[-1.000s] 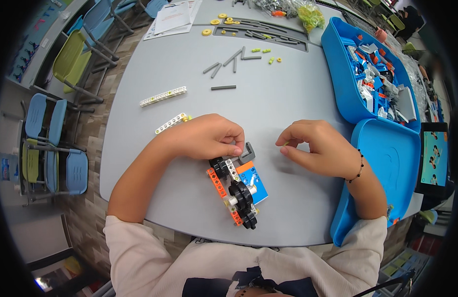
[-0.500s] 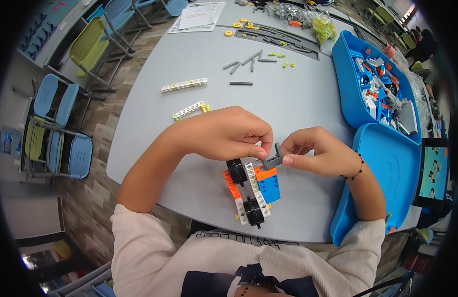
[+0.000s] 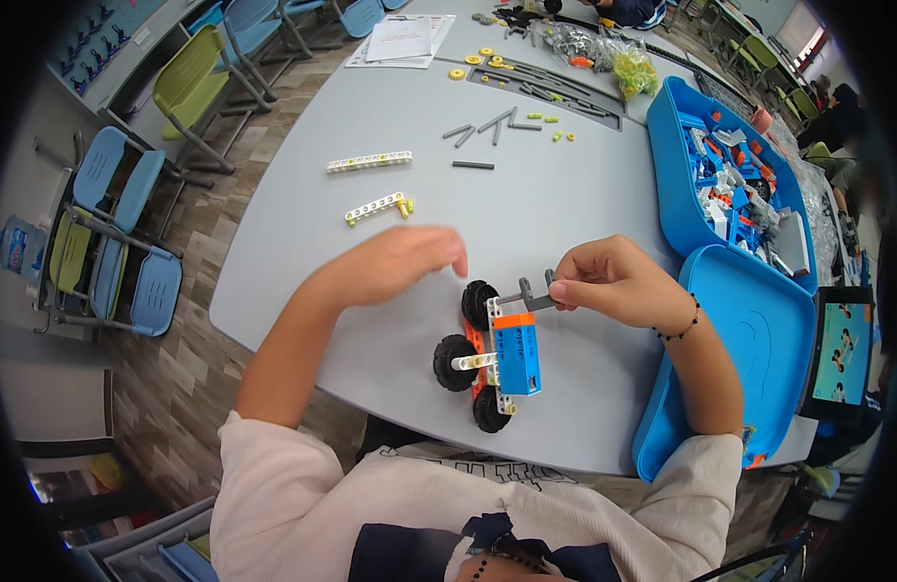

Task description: The person assembles a small wheeled vehicle from plastic building blocks at a table. They pick up various pieces from a blue bin and the table, connect beams, axles, and wheels, and adjust the structure by hand. The person also opens a small bag of yellow connectors and adds them to the assembly.

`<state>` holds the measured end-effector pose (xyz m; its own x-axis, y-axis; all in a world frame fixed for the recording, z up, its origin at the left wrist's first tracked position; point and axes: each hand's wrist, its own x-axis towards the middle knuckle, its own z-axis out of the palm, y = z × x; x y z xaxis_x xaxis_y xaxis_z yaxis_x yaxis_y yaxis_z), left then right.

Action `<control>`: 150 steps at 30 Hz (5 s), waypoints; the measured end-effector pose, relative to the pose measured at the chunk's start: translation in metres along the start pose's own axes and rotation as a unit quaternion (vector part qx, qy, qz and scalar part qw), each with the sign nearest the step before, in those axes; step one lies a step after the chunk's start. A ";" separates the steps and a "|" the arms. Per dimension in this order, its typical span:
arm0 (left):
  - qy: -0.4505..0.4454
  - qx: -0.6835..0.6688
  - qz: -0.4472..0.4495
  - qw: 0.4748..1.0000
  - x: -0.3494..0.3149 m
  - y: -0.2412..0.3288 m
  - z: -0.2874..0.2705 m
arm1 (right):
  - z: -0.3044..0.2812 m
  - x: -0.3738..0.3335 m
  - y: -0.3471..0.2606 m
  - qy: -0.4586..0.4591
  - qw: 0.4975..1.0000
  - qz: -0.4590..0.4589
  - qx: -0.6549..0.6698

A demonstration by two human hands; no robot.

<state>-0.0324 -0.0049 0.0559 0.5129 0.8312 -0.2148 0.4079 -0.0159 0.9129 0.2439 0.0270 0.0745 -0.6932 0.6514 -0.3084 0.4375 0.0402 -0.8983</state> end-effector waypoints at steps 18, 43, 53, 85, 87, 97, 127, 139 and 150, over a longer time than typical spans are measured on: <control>-0.027 0.202 0.095 0.974 -0.012 -0.017 0.020 | -0.010 0.004 0.005 0.117 0.917 0.064 -0.377; 0.103 0.018 0.067 0.992 -0.007 -0.010 0.057 | 0.013 -0.012 0.003 0.059 0.969 -0.028 -0.239; 0.124 0.039 0.112 0.985 -0.009 -0.009 0.056 | 0.020 -0.014 0.007 0.115 0.924 -0.211 -0.298; 0.061 -0.051 0.104 0.991 -0.001 -0.029 0.072 | 0.017 -0.012 0.008 0.082 0.917 -0.240 -0.307; 0.064 -0.049 0.103 0.991 -0.001 -0.028 0.072 | 0.016 -0.011 0.008 0.077 0.919 -0.238 -0.305; 0.017 -0.074 0.053 0.996 -0.003 -0.029 0.069 | 0.008 -0.006 0.010 0.029 0.935 -0.225 -0.273; -0.105 -0.067 0.114 0.986 0.009 -0.026 0.043 | -0.010 -0.004 0.004 -0.097 0.987 -0.102 -0.077; -0.127 -0.090 0.168 0.973 0.016 -0.027 0.042 | -0.008 0.001 0.004 -0.142 0.983 -0.107 -0.051; -0.122 -0.077 0.181 0.973 0.016 -0.027 0.044 | -0.001 0.007 0.011 -0.135 0.985 -0.102 -0.038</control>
<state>-0.0015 -0.0156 0.0123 0.7730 0.6303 0.0719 0.0592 -0.1845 0.9810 0.2449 0.0330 0.0627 -0.8935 0.3996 -0.2050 0.3082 0.2135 -0.9270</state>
